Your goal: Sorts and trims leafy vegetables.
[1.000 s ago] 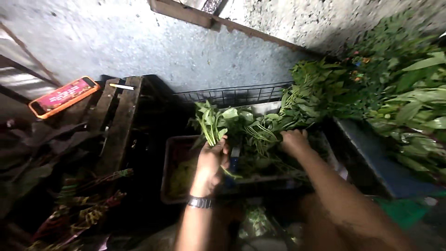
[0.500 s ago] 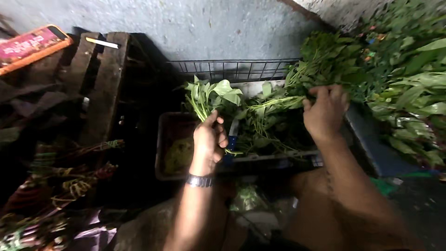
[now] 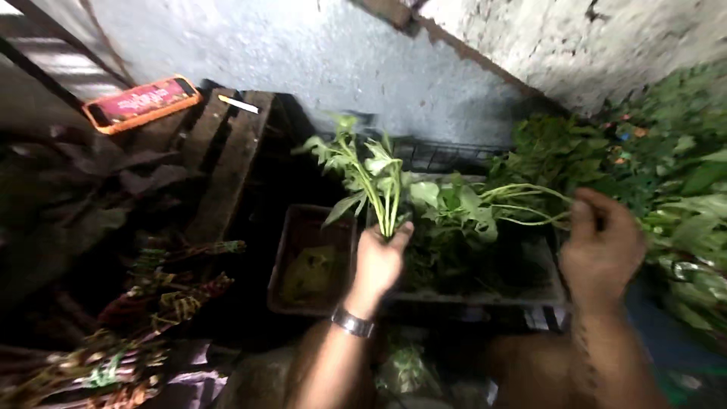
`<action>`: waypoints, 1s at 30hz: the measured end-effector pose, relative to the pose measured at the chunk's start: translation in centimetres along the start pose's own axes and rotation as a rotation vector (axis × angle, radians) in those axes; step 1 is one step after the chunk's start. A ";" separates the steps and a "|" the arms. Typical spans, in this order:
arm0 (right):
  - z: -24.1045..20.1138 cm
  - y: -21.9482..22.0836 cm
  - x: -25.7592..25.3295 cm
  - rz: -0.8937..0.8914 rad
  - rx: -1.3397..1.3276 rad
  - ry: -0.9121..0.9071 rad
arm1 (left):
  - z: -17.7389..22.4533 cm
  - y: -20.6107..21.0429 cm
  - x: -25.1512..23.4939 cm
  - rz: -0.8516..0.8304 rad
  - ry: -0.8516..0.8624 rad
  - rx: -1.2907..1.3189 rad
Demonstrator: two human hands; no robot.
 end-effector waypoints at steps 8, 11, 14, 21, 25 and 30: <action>2.7 -3.1 -0.1 0.249 -0.761 0.006 | 1.4 2.2 0.9 -0.081 0.199 -0.229; 4.1 -4.1 -0.5 0.261 -1.056 0.101 | 1.7 3.1 1.6 -0.051 0.273 -0.301; 4.9 -2.8 -0.8 0.195 -1.245 0.296 | 0.6 3.5 1.8 -0.019 0.120 -0.300; 4.4 0.9 -0.4 0.046 -1.448 0.452 | -3.8 9.2 4.2 -0.169 -0.478 0.597; 2.7 4.6 1.7 -0.072 -1.405 0.599 | -3.4 10.7 4.7 -0.149 -0.436 0.815; 0.2 8.4 4.0 -0.225 -1.404 0.724 | -3.1 10.1 4.3 -0.056 -0.284 0.799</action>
Point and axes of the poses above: each hand's wrist, its own x-axis away from the middle knuckle, its own y-axis out of the palm, z = x × y, the point moved 9 cm from there along -x, towards the middle knuckle, and after that the axes turned 8 degrees about y, right-handed, at the moved point
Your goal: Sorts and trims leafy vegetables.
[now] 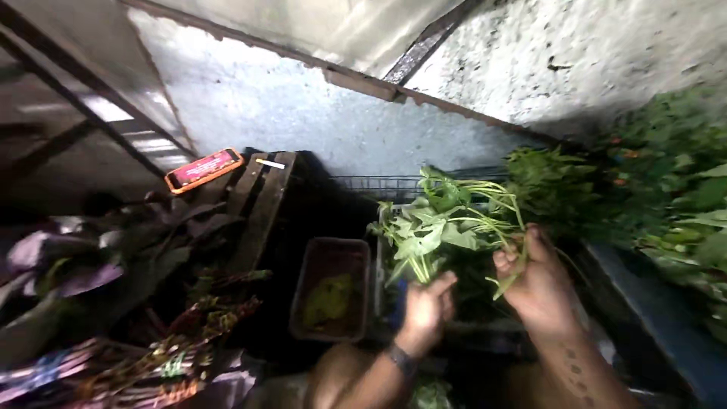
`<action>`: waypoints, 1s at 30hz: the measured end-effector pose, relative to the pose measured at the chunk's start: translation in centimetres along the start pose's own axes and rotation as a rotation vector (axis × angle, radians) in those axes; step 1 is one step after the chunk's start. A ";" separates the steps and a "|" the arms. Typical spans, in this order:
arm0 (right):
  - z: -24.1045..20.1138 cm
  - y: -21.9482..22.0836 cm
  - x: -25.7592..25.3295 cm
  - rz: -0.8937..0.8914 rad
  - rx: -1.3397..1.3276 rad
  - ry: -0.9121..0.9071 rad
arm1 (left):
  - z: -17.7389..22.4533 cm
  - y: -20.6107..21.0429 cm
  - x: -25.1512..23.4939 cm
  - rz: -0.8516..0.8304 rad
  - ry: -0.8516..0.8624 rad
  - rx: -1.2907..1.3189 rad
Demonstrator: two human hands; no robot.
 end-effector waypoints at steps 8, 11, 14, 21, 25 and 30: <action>4.3 2.0 0.4 -0.061 0.017 0.184 | 3.5 0.3 -0.2 -0.093 0.213 -0.046; 5.3 2.4 0.9 -0.070 -0.026 0.233 | 4.3 0.6 0.3 -0.111 0.253 -0.133; 5.9 2.7 1.0 -0.131 -0.070 0.246 | 4.9 0.7 0.6 -0.133 0.294 -0.189; 6.4 2.9 1.8 -0.116 -0.161 0.296 | 6.8 -1.8 0.3 0.110 0.249 0.078; 6.7 3.2 1.9 -0.142 -0.160 0.307 | 8.0 -1.3 0.9 0.067 0.325 0.000; 8.9 3.9 2.0 -0.265 0.117 0.290 | 6.7 0.8 1.1 -0.165 0.387 -0.086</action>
Point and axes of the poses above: each hand's wrist, its own x-axis away from the middle knuckle, its own y-axis out of the palm, z = x × y, the point moved 9 cm from there along -x, towards the middle knuckle, and after that the axes turned 8 degrees about y, right-handed, at the moved point
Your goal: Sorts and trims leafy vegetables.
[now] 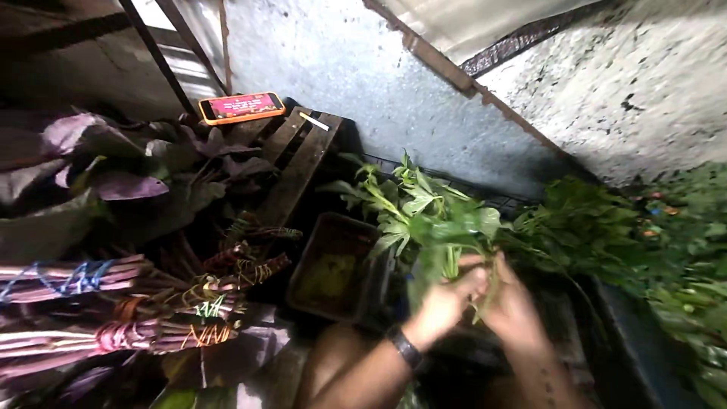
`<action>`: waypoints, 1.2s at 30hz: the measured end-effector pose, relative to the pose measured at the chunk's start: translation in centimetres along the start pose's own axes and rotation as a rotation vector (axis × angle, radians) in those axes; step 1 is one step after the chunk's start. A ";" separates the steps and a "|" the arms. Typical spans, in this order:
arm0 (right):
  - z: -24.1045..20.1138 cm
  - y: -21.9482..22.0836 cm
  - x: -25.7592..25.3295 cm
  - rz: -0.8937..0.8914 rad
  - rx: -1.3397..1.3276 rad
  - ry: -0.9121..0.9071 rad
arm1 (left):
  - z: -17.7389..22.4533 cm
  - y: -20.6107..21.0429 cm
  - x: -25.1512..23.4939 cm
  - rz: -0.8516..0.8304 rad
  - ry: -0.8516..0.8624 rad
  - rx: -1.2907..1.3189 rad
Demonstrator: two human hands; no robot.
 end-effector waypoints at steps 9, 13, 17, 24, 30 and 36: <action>-0.2 -1.0 -0.2 0.089 -0.092 -0.034 | -0.9 -1.7 -0.6 0.147 -0.134 -0.099; -1.7 -1.3 0.2 0.188 -0.237 -0.067 | -3.1 -2.7 0.7 0.271 -0.129 -0.054; -2.0 -1.1 0.1 0.207 -0.301 -0.088 | -3.1 -2.9 0.9 0.360 -0.125 -0.007; -9.1 -6.0 -0.9 0.244 -0.364 -0.270 | 0.8 -8.0 -2.7 0.474 -0.080 0.067; -9.6 -2.4 1.6 0.014 0.075 -0.421 | 1.5 -4.2 -2.4 0.204 -0.087 0.005; -8.0 2.6 5.2 -0.013 0.782 -0.813 | 1.0 -2.7 -1.6 0.017 -0.159 0.001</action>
Point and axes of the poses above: each hand's wrist, its own x-axis away from the middle knuckle, its own y-axis out of the palm, z = x × y, the point moved 9 cm from there along -x, towards the middle knuckle, and after that the axes turned 8 degrees about y, right-handed, at the moved point
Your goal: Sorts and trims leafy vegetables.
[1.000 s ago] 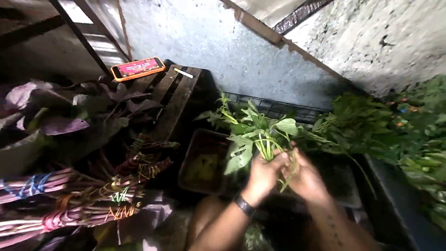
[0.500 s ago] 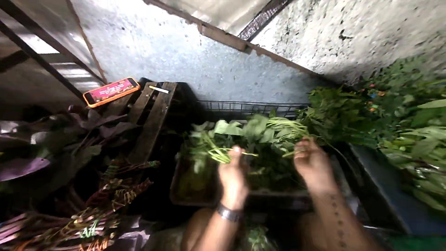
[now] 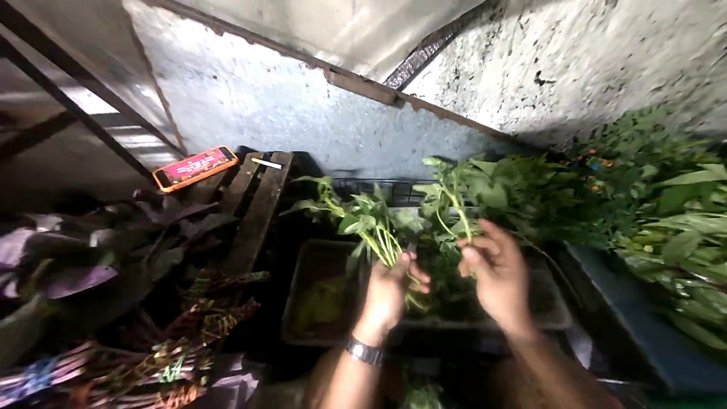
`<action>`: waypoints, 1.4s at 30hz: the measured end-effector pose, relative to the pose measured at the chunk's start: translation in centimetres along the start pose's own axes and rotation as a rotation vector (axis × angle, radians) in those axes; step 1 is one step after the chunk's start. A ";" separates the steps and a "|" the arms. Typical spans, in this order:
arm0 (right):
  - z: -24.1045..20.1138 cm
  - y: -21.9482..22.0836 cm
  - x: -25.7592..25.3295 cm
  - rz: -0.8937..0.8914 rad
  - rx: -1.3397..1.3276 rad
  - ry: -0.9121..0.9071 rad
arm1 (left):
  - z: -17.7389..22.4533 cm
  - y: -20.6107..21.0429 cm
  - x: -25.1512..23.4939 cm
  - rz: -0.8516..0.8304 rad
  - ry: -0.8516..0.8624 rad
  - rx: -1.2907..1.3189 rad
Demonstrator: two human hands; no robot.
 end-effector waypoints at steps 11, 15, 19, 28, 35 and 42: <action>3.2 5.5 2.1 -0.268 0.542 0.133 | -3.8 -1.1 0.3 0.225 -0.254 0.093; 3.9 5.3 2.0 -0.332 0.657 0.279 | -3.4 -1.0 0.2 0.274 -0.157 0.008; 5.5 5.3 2.4 -0.488 0.819 0.368 | -1.9 -0.9 -1.0 0.174 -0.055 -0.017; 4.2 3.2 0.7 -0.505 0.178 0.519 | -3.7 1.7 -0.2 -0.032 0.071 -0.357; 6.9 2.2 -0.1 -0.276 0.368 0.545 | -6.7 0.0 0.0 0.259 -0.188 -0.158; 6.9 1.8 1.4 -0.366 0.510 0.516 | -7.2 -0.5 0.3 0.259 -0.337 -0.133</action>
Point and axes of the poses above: each hand's wrist, its own x-axis away from the middle knuckle, its own y-axis out of the palm, z = x × y, the point moved 9 cm from there along -x, towards the middle knuckle, and after that the axes turned 8 degrees about y, right-handed, at the moved point
